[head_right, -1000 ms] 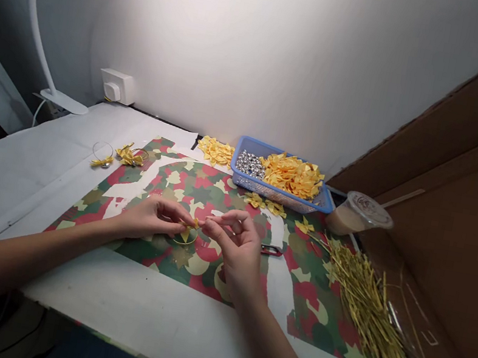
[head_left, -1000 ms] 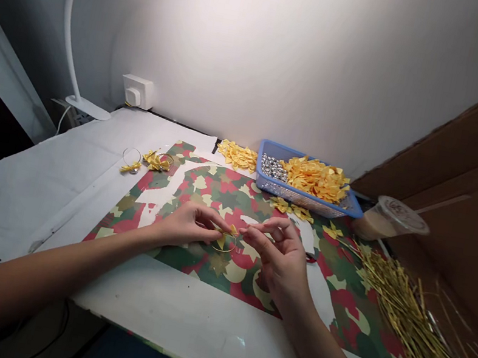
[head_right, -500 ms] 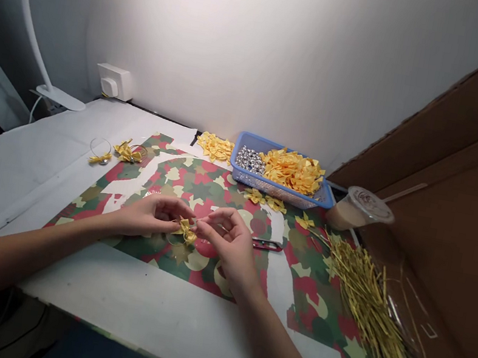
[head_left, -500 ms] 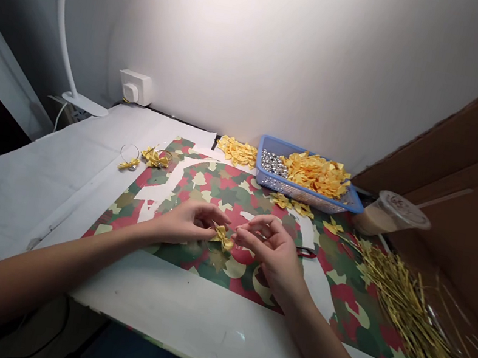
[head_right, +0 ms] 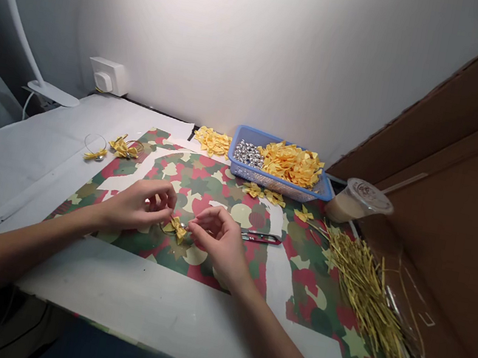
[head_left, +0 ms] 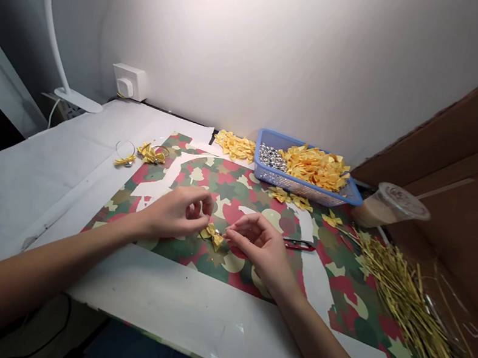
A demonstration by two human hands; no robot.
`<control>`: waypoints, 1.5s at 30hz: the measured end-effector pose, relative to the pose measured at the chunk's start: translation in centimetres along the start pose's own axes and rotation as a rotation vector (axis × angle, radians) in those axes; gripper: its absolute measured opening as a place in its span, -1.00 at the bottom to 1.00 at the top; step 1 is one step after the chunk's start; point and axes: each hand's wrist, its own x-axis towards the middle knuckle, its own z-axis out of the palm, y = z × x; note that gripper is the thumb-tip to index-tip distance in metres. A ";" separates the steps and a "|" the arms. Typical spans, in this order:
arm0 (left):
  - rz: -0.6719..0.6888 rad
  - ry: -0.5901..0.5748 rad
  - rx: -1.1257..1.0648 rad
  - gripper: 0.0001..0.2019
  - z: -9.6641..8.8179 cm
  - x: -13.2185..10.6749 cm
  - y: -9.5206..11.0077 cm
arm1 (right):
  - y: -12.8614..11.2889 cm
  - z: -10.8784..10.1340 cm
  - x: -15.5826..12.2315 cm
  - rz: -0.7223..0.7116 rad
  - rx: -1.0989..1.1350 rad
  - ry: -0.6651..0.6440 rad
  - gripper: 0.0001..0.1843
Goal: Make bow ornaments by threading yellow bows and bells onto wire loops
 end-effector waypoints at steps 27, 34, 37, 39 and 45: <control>0.164 -0.243 0.050 -0.89 0.4 -0.2 -0.8 | -0.2 0.6 -0.3 0.019 0.191 0.100 -0.62; 0.230 -0.168 0.089 -0.89 0.9 -0.1 -1.3 | -0.6 0.9 -0.8 0.178 0.249 0.109 -0.57; 0.285 -0.130 0.133 -0.88 1.2 -0.1 -1.5 | -0.8 0.9 -0.8 0.202 0.296 0.110 -0.58; 0.306 -0.116 0.149 -0.87 1.3 -0.1 -1.6 | -0.7 0.8 -0.8 0.217 0.322 0.110 -0.60; 0.327 -0.101 0.188 -0.88 1.4 -0.1 -1.7 | -0.3 0.8 -0.8 0.223 0.347 0.109 -0.63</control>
